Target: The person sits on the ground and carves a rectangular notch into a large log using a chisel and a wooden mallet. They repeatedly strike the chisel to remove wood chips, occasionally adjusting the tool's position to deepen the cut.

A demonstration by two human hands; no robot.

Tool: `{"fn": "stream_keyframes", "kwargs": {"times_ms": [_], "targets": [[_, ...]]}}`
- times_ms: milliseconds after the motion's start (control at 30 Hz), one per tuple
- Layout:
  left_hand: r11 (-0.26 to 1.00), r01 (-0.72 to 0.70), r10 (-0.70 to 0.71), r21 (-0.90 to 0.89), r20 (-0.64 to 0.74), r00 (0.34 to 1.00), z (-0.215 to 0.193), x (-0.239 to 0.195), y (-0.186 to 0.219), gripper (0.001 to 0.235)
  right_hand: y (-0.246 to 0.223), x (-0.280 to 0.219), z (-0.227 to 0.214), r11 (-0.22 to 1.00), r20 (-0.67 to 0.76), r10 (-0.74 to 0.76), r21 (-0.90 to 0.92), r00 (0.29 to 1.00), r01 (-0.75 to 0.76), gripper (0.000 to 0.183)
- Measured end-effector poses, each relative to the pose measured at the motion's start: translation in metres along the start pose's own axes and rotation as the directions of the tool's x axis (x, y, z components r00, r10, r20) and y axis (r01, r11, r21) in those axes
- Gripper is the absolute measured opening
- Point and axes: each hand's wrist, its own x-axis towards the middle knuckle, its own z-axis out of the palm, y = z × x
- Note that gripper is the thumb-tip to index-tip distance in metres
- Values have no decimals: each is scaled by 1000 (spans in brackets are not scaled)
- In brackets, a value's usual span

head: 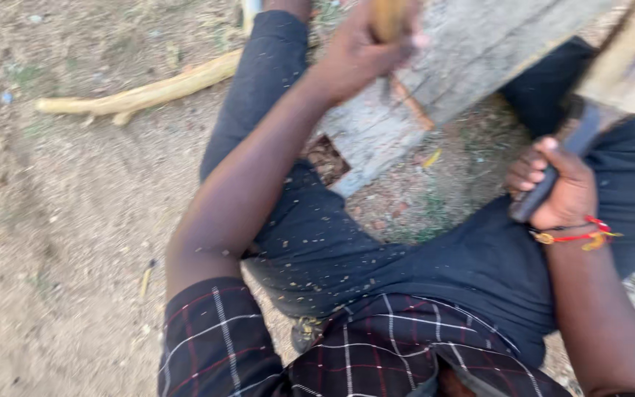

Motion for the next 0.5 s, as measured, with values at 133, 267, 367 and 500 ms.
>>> {"fn": "stream_keyframes", "kwargs": {"times_ms": [133, 267, 367, 500], "targets": [[811, -333, 378, 481, 3, 926, -15, -9, 23, 30, 3, -1, 18, 1000, 17, 4, 13, 1000, -4, 12], [755, -437, 391, 488, 200, 898, 34, -14, 26, 26, 4, 0, 27, 1000, 1, 4, -19, 1000, -4, 15], [845, -451, 399, 286, 223, 889, 70, -13, 29, 29, 4, 0, 30, 999, 2, 7, -42, 1000, -6, 12], [951, 25, -11, -308, 47, 999, 83, -13, 17, 17, 5, -2, 31, 999, 20, 19, -32, 1000, -18, 13]]}}
